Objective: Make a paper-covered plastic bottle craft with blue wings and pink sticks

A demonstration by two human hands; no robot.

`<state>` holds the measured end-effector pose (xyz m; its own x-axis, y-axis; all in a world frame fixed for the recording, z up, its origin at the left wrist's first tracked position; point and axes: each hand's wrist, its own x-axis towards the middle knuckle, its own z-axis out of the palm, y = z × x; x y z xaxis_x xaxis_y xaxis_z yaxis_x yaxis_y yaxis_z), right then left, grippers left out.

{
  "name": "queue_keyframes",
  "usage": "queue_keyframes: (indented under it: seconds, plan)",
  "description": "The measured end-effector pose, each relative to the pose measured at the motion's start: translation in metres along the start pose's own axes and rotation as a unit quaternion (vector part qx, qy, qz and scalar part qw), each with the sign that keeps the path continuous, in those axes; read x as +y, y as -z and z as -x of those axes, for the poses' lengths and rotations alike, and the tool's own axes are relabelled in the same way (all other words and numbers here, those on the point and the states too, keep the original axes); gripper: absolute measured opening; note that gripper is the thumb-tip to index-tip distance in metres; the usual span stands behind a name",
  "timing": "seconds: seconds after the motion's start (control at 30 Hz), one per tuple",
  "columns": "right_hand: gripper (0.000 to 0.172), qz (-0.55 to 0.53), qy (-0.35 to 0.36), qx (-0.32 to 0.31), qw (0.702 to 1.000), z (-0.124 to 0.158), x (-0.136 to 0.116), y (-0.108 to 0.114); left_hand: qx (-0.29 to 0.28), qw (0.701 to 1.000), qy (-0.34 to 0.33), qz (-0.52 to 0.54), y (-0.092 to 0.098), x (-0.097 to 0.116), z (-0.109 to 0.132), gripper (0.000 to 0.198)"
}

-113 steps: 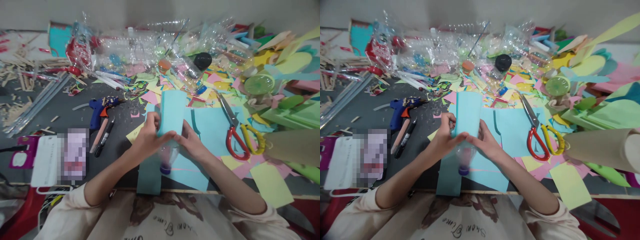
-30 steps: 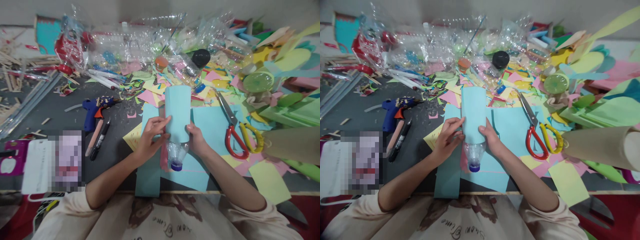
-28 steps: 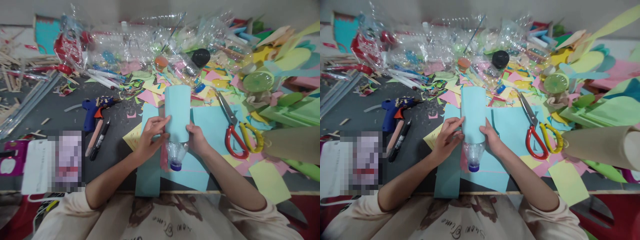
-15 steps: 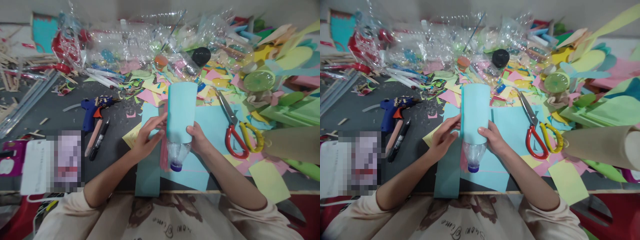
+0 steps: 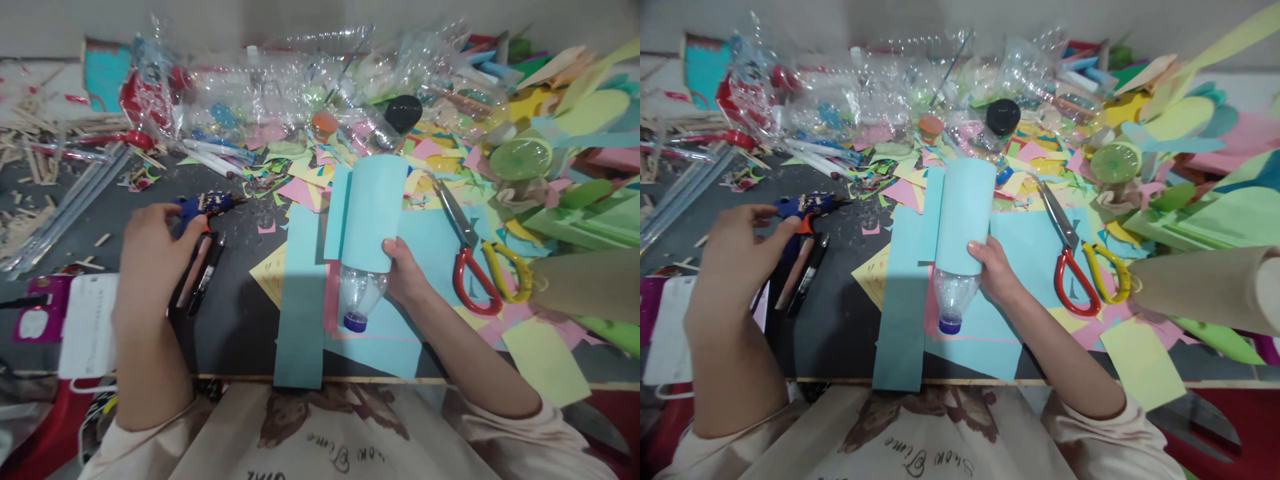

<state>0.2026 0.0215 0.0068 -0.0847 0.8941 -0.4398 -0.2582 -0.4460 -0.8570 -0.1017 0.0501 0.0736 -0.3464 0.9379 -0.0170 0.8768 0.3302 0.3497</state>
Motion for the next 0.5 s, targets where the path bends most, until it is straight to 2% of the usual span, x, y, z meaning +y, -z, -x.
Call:
queue_keyframes:
  seconds: [0.07,0.17,0.3,0.43,0.5]
  plan:
    - [0.053,-0.003,0.000,-0.002,1.000,0.000,0.000,0.000,-0.014,0.997,0.024,-0.075,-0.003,-0.006,-0.007,0.027]
    - [0.053,0.000,0.006,0.000,1.000,-0.001,0.001,0.000,-0.062,0.994,0.029,-0.081,-0.012,-0.011,-0.014,0.038]
    - [0.051,0.009,0.008,0.013,1.000,-0.001,0.002,0.001,-0.039,0.998,0.021,-0.044,-0.019,-0.013,-0.018,0.047]
    - [0.052,-0.004,0.004,0.013,1.000,-0.001,0.001,0.001,-0.080,0.995,0.043,-0.045,-0.016,-0.006,-0.022,0.038]
    - [0.052,-0.016,0.006,0.013,1.000,-0.002,0.001,0.000,-0.073,0.995,0.059,-0.036,-0.013,0.001,-0.023,0.029]
